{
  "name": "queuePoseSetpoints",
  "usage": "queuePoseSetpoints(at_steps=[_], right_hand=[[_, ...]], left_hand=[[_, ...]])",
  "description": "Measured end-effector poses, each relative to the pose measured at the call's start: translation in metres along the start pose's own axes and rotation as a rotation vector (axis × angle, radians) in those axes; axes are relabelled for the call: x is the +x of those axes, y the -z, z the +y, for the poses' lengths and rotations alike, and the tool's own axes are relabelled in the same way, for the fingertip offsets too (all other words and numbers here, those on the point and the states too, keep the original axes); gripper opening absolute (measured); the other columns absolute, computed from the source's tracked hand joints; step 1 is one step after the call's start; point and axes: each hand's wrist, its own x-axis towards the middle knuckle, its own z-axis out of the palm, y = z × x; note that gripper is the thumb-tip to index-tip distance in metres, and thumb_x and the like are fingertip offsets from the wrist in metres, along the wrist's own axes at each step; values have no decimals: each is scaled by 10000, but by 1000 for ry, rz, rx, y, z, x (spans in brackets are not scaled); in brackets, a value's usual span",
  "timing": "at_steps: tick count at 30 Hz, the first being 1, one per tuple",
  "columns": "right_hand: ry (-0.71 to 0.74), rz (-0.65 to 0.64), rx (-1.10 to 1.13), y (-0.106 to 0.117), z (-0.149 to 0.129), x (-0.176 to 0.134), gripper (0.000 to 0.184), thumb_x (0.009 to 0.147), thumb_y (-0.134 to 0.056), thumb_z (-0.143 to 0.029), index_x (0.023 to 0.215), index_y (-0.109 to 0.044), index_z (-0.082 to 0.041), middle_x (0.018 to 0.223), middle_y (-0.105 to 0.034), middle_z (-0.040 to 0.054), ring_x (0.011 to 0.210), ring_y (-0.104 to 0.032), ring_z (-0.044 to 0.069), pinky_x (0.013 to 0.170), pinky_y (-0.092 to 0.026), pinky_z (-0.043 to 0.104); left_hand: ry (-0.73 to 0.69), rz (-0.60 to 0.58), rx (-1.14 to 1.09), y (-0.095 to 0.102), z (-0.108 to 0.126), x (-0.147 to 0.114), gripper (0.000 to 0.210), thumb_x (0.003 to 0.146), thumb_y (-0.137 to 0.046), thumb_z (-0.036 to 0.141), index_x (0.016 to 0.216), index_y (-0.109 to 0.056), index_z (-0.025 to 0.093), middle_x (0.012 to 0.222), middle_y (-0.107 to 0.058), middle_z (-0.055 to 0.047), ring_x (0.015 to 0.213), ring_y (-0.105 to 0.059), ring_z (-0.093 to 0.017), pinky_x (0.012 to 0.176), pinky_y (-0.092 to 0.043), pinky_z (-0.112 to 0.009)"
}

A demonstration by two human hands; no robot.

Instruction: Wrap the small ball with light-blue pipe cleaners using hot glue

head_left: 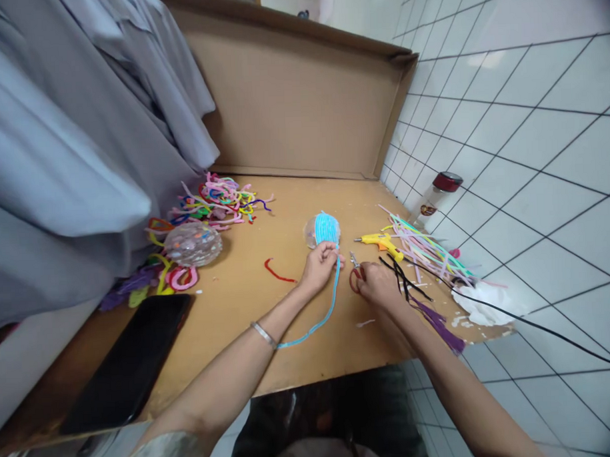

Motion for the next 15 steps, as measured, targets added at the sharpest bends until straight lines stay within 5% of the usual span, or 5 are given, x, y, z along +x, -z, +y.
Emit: queuePoseSetpoints(at_steps=[4, 9, 12, 15], right_hand=[[-93, 71, 216, -2, 8, 14, 194, 804, -581, -283, 881, -698, -149, 858, -727, 137, 817, -672, 241, 648, -412, 284], [-186, 70, 1366, 4, 22, 26, 419, 607, -706, -266, 1015, -672, -177, 621, -636, -22, 593, -617, 171, 550, -441, 256], [-83, -34, 1838, 13, 16, 35, 537, 517, -831, -253, 1025, -658, -228, 680, -651, -47, 597, -619, 122, 593, -487, 237], [70, -107, 1934, 22, -2, 49, 576, 533, -887, -333, 1058, -662, -262, 729, -659, -44, 611, -593, 92, 577, -464, 208]], left_hand=[[0, 38, -147, 1, 4, 5, 293, 770, -676, 402, 840, -505, 174, 607, -609, 47, 484, -581, -76, 532, -460, -196], [-51, 110, -194, 5, 10, 10, 404, 699, -723, 513, 814, -561, 162, 466, -384, 121, 358, -339, -29, 396, -258, -175], [-53, 126, -186, 9, 13, 12, 458, 673, -737, 569, 782, -576, 155, 440, -353, 120, 361, -284, -28, 392, -190, -185], [-58, 139, -184, 14, 15, 14, 494, 655, -744, 608, 749, -560, 159, 426, -336, 121, 365, -265, -28, 404, -172, -188]])
